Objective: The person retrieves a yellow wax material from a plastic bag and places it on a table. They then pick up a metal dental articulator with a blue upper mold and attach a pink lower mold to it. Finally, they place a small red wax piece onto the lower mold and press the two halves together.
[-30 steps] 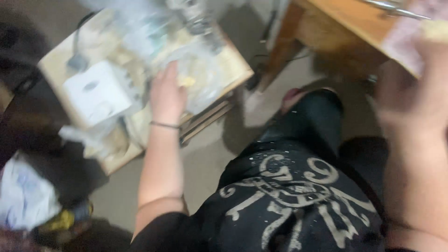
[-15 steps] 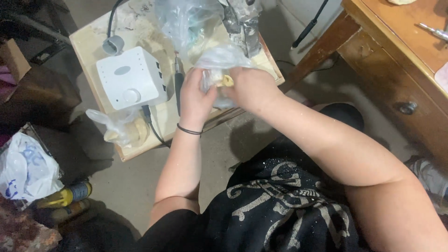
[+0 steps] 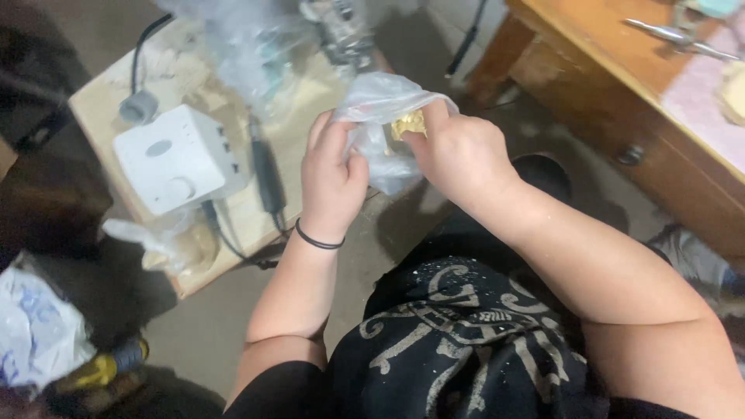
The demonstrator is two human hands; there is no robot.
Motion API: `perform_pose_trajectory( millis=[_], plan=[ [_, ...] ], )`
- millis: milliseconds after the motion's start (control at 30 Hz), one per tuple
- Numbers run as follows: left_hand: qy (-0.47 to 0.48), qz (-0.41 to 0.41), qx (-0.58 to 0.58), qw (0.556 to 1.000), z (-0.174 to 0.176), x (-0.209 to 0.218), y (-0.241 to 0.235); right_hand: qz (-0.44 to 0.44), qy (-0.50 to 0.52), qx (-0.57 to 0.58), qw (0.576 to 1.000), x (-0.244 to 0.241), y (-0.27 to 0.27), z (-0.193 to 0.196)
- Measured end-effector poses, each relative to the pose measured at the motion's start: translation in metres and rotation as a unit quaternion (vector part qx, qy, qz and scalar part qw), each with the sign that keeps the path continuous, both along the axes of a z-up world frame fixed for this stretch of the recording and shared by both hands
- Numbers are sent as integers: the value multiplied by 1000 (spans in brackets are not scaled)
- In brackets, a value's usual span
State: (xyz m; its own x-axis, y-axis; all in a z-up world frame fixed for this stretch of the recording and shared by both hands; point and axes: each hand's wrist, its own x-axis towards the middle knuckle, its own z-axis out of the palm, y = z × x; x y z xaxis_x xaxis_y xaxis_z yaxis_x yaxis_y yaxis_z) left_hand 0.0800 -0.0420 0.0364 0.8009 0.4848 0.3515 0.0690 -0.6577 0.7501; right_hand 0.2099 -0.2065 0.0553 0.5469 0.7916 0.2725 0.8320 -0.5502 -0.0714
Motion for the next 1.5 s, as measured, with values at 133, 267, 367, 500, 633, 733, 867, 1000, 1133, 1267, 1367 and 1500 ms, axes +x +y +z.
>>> perform_pose_trajectory(
  millis=[133, 267, 367, 500, 633, 733, 867, 1000, 1133, 1267, 1367, 1500],
  plan=[
    [-51, -146, -96, 983, 27, 31, -44, -51, -95, -49, 993, 5, -60, 39],
    [-54, -237, -144, 959, 59, 60, -97, -108, -79, -6, 991, 10, -127, 70],
    [-39, -250, -58, 966, 64, 83, -126, -145, -104, 59, 982, 7, -176, 86],
    [-12, -271, 68, 960, 86, 109, -163, -131, -36, 181, 974, 20, -230, 87],
    [27, -270, 170, 947, 77, 129, -174, -115, 77, 278, 951, 42, -285, 95],
    [39, -278, 166, 945, 78, 137, -174, -203, 18, 244, 948, 59, -321, 86],
    [31, -317, 147, 936, 75, 135, -167, -329, 37, 123, 935, 76, -339, 58],
    [-9, -336, 184, 923, 69, 130, -167, -324, -19, 95, 941, 78, -339, 47],
    [-29, -333, 224, 915, 62, 124, -173, -172, -166, 153, 959, 58, -318, 64],
    [29, -350, 194, 916, 61, 119, -178, 88, 142, 241, 956, 6, -269, 43],
    [22, -342, 199, 918, 62, 112, -177, 72, 135, 197, 968, 26, -217, 42],
    [43, -279, 258, 924, 58, 96, -150, 72, 118, 137, 981, 51, -163, 39]
  ],
)
